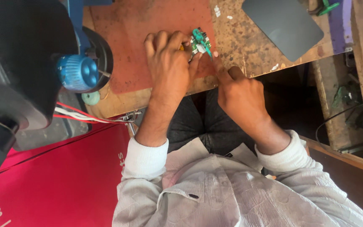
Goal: The person uses a green-handled brush to clean a small green circuit board on a wooden workbench, then switches to a soldering iron to work on specific points of the board. The person holds the board steady with the left hand while applying the soldering iron with the right hand.
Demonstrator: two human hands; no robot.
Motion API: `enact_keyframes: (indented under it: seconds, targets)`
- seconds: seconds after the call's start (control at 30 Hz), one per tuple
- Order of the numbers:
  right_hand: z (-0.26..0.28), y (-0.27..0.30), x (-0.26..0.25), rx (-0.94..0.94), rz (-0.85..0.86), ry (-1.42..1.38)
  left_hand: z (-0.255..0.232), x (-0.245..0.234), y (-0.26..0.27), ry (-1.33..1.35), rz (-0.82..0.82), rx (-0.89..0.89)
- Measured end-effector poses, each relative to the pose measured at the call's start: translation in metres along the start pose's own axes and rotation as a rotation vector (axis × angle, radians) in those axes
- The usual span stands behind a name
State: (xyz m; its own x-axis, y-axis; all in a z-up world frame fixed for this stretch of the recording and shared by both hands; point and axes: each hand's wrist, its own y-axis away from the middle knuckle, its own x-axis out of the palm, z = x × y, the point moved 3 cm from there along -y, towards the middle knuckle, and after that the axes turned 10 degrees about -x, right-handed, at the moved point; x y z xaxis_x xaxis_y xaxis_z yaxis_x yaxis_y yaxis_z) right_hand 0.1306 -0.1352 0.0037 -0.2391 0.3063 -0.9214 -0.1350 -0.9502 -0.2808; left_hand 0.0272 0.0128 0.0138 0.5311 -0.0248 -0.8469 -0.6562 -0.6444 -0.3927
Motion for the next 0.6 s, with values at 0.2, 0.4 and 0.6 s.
enact_keyframes:
  seconds: [0.2, 0.4, 0.6]
  targets:
    - [-0.005, -0.007, -0.004, 0.007, -0.111, -0.056, 0.003, -0.001, 0.003, 0.057, 0.000, 0.047]
    - [-0.026, -0.017, -0.027, 0.025, -0.236, 0.008, 0.001, 0.002, 0.012, 0.056, -0.029, 0.057]
    - [-0.055, -0.028, -0.042, -0.089, -0.341, 0.009, -0.005, 0.007, 0.020, 0.006, -0.060, 0.066]
